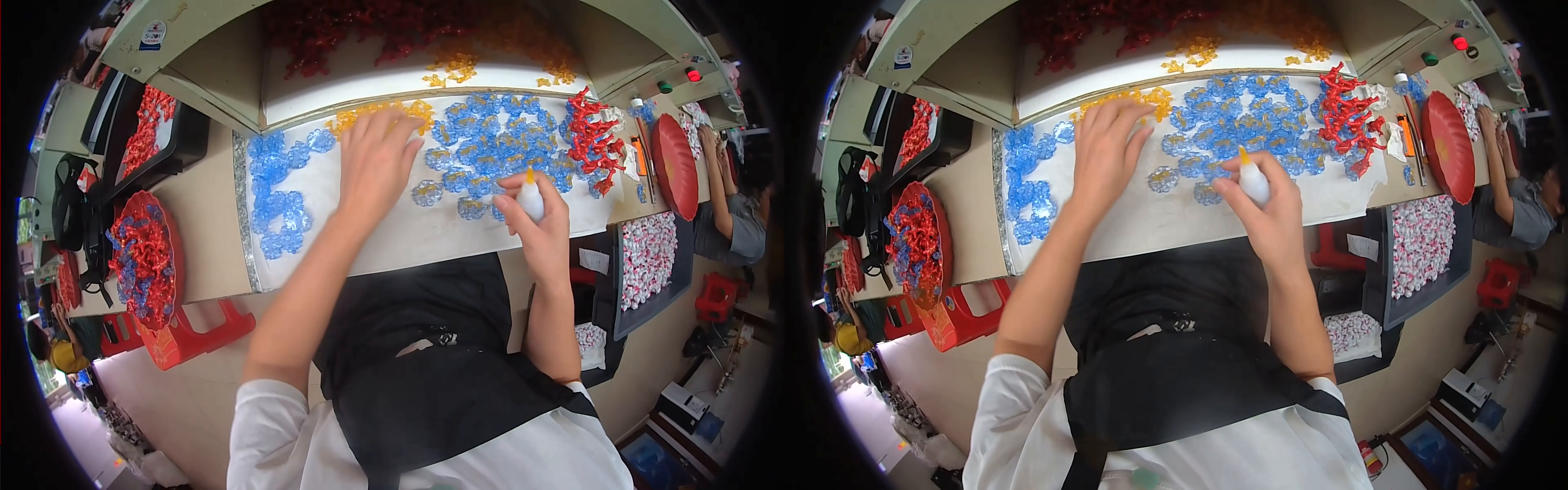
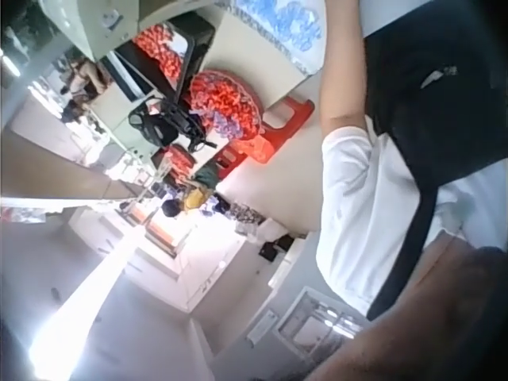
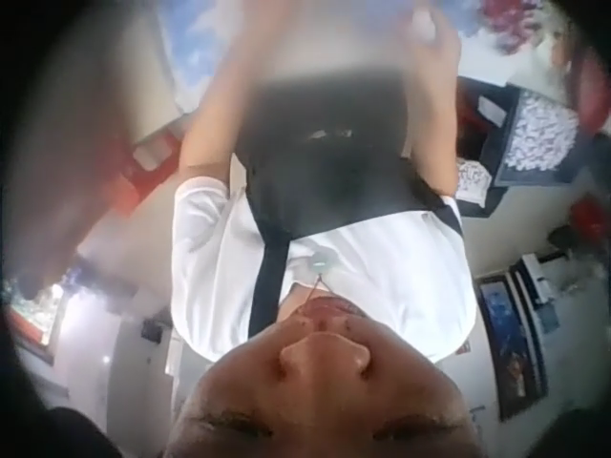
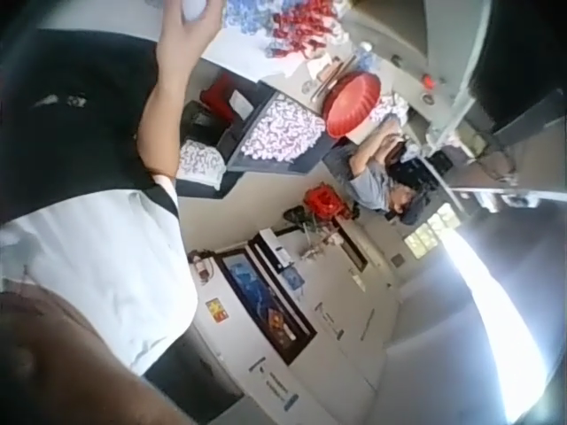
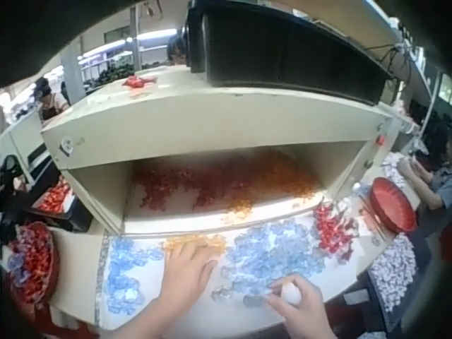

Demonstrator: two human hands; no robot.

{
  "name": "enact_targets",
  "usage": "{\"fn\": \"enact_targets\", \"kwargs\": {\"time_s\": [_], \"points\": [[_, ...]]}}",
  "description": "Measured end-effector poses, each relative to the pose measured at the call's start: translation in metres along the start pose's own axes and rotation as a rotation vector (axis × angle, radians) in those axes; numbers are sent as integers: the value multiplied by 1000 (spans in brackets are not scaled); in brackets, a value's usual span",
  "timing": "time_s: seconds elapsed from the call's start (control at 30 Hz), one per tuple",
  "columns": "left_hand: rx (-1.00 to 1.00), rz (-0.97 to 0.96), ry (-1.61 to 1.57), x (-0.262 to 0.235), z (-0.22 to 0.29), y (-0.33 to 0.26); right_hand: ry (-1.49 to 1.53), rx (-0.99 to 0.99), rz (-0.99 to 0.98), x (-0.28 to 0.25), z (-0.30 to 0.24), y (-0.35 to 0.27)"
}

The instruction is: The person assembles toy parts by gluing small yellow components onto blue plastic flower-shaped pieces with a glue bottle.

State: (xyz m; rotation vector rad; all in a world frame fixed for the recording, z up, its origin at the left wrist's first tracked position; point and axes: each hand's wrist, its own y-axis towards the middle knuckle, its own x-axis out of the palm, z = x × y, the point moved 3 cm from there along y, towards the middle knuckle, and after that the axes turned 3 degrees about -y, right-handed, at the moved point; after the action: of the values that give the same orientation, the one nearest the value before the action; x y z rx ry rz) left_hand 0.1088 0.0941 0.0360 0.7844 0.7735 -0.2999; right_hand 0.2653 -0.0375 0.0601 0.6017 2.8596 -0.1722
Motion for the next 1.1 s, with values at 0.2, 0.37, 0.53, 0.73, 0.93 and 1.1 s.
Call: {"fn": "enact_targets", "kwargs": {"time_s": [0.2,0.37,0.53,0.73,0.93,1.1], "points": [[191,-179,84,33,-24,27,66,42,-9,1,12,-17],[90,-184,34,10,-29,-3,69,46,-95,11,13,-19],[-5,123,35,-29,-51,-21,176,70,-277,51,26,-22],[-119,81,327,-66,-67,-23,216,-15,-313,81,36,-27],[17,-17,-56,-60,-20,-102,408,58,-360,68,43,-30],[-78,-7,-125,-54,-5,-120,257,-26,-328,72,36,-28]]}}
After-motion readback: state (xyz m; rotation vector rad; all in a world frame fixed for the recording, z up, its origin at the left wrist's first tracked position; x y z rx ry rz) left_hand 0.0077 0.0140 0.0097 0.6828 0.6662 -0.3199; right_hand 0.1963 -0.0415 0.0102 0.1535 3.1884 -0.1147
